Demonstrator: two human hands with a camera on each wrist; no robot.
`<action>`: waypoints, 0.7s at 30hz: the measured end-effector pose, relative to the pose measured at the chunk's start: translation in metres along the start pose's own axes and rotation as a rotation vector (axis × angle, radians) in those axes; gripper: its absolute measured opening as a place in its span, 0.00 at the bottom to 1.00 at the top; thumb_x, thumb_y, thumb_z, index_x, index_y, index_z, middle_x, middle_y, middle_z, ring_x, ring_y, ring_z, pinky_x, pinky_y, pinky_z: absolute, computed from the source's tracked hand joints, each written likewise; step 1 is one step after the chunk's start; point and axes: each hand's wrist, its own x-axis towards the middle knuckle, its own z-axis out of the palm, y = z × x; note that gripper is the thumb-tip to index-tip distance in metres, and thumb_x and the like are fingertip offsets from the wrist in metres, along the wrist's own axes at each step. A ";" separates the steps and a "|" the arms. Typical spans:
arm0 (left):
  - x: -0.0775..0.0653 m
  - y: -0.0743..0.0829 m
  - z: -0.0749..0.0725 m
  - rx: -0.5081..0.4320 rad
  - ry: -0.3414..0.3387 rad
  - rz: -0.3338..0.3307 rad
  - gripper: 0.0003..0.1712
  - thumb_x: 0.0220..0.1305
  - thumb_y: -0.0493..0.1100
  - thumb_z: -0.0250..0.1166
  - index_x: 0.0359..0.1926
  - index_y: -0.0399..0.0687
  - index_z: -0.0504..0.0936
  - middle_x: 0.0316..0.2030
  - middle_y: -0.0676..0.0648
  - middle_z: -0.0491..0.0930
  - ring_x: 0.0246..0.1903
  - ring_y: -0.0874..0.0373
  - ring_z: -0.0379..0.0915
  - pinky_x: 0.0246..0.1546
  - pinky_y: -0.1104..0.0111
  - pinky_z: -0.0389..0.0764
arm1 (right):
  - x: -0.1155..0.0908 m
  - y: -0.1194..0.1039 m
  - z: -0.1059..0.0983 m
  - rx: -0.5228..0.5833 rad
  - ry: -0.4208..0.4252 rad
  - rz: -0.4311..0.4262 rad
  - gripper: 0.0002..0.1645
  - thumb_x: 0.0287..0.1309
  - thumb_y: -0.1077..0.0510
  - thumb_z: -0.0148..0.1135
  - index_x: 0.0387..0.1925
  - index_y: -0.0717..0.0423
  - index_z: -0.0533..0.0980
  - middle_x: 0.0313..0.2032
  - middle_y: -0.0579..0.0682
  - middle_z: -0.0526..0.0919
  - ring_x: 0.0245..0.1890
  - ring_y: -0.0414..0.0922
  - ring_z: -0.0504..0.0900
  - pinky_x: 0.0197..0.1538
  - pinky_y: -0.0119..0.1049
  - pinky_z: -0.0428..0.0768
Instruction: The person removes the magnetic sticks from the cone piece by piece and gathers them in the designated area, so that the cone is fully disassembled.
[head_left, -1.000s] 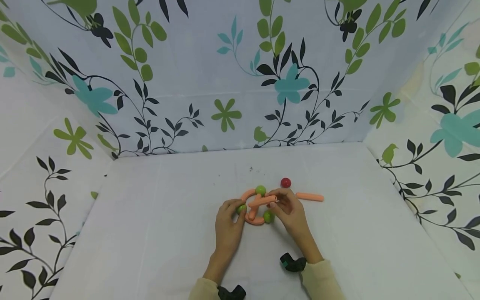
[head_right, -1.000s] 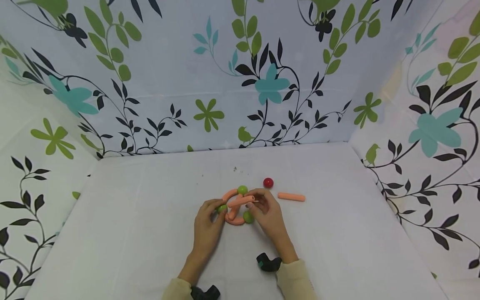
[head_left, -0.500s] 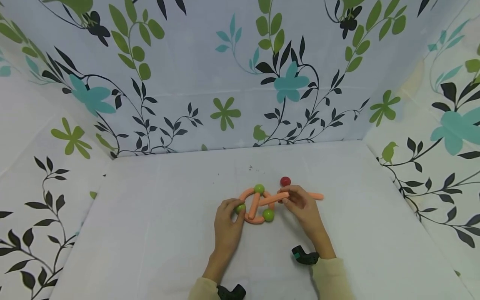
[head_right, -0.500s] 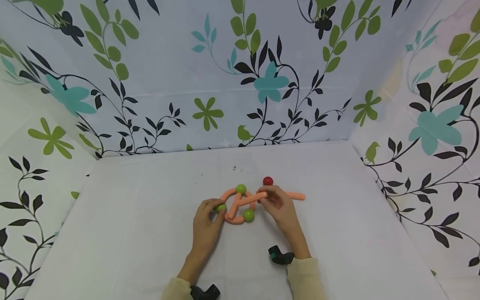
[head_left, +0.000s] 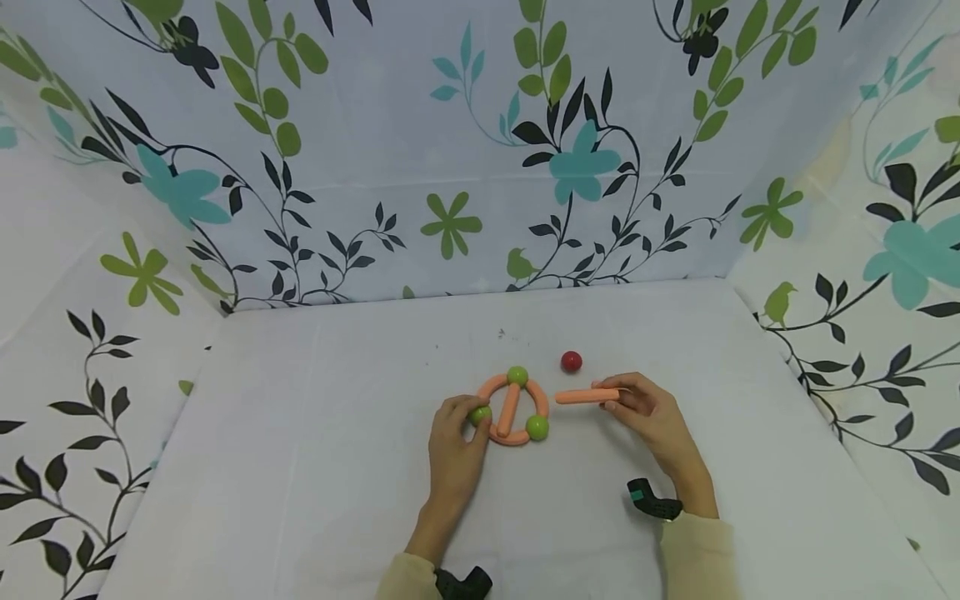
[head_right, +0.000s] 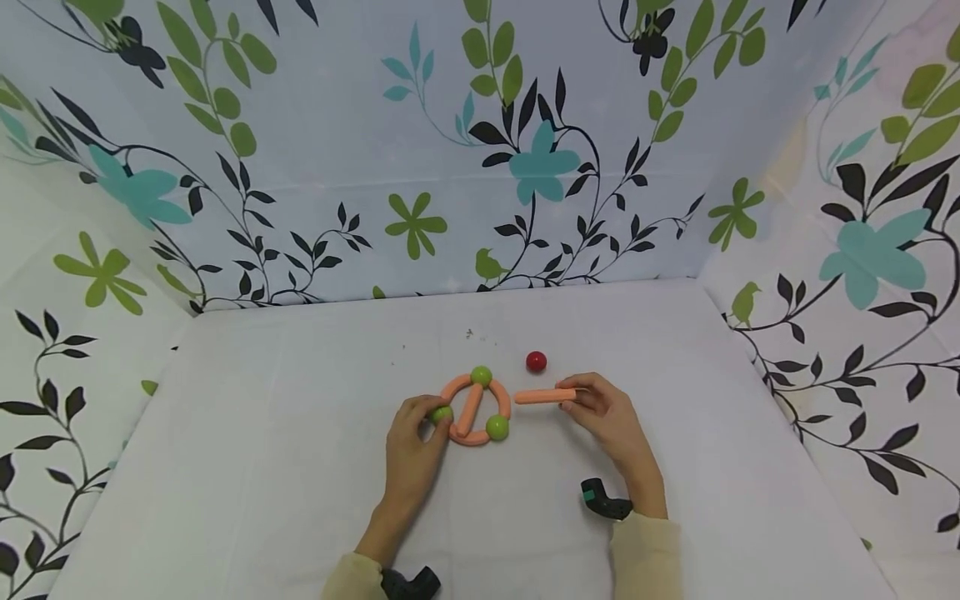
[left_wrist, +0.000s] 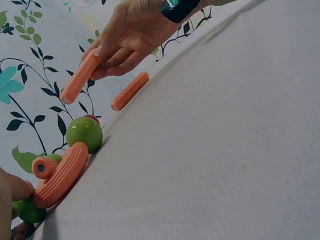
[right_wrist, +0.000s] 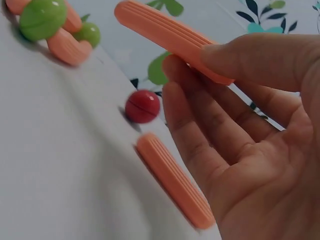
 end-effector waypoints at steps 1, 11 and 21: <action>0.000 0.000 0.000 -0.001 -0.002 0.000 0.15 0.63 0.35 0.74 0.51 0.51 0.88 0.51 0.52 0.82 0.58 0.55 0.77 0.65 0.58 0.77 | -0.001 0.000 -0.004 -0.010 0.001 0.011 0.23 0.68 0.67 0.65 0.61 0.72 0.72 0.58 0.52 0.86 0.55 0.35 0.86 0.57 0.29 0.84; 0.001 0.002 -0.002 0.010 0.018 0.013 0.15 0.63 0.36 0.74 0.50 0.51 0.88 0.51 0.52 0.82 0.57 0.55 0.78 0.63 0.58 0.78 | -0.009 -0.005 -0.026 -0.152 0.027 0.196 0.25 0.68 0.60 0.68 0.62 0.66 0.74 0.65 0.47 0.79 0.54 0.27 0.84 0.54 0.23 0.83; 0.001 0.002 -0.001 0.010 -0.003 -0.013 0.14 0.63 0.36 0.74 0.50 0.52 0.88 0.51 0.53 0.82 0.58 0.56 0.77 0.66 0.58 0.77 | -0.019 -0.003 -0.041 -0.306 0.087 0.292 0.25 0.69 0.58 0.68 0.63 0.62 0.75 0.72 0.66 0.72 0.51 0.20 0.80 0.52 0.19 0.79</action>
